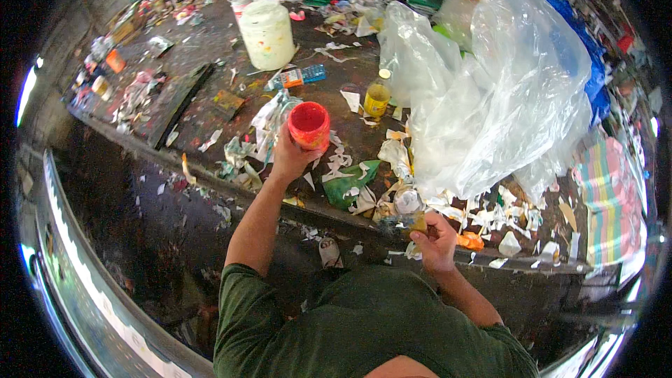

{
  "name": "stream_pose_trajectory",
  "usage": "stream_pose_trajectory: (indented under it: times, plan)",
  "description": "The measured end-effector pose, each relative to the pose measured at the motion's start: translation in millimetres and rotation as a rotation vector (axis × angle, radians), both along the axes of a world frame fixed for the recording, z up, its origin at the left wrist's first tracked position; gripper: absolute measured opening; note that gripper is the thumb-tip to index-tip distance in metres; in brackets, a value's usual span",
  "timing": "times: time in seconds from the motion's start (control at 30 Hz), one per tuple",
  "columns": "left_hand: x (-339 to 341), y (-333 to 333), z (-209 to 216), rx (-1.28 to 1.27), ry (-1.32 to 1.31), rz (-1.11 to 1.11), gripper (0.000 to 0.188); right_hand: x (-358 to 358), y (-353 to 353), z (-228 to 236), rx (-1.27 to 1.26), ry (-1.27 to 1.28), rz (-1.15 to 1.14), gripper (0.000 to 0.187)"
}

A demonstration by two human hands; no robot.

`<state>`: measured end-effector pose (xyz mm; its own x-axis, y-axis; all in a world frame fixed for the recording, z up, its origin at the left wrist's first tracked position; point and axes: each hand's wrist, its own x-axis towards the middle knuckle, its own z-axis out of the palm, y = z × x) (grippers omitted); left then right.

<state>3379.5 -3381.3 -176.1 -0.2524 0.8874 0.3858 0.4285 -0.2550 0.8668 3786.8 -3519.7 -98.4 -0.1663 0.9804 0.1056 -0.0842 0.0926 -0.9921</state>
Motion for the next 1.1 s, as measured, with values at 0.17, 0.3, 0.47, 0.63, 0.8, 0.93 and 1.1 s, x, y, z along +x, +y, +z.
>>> stream_pose_trajectory:
  times: [0.17, 0.3, 0.47, 0.63, 0.8, 0.93, 1.1]
  plan:
    - [-4, 13, -13, 0.058, -0.292, -0.198, 0.099, 29, -21, -13, -0.088, -0.168, -0.148, 0.020]
    - [16, -6, 15, 0.085, 0.093, -0.099, 0.100, 45, -39, 2, 0.030, -0.157, -0.267, 0.020]
    - [79, -46, 99, 0.332, 0.182, -0.130, 0.095, 98, -82, 6, 0.055, -0.085, -0.369, 0.018]
    - [200, -67, 178, 0.639, 0.062, -0.352, 0.108, 181, -149, -18, 0.137, 0.043, -0.598, 0.026]
    - [362, -96, 230, 1.004, 0.112, -0.522, 0.089, 280, -230, -30, 0.213, 0.148, -0.820, 0.032]
    - [486, -107, 227, 0.999, -0.057, -0.760, 0.097, 348, -300, -29, 0.276, 0.179, -1.052, 0.030]
    - [659, -161, 253, 1.030, -0.148, -1.128, 0.112, 408, -396, -26, 0.373, 0.143, -1.394, 0.028]
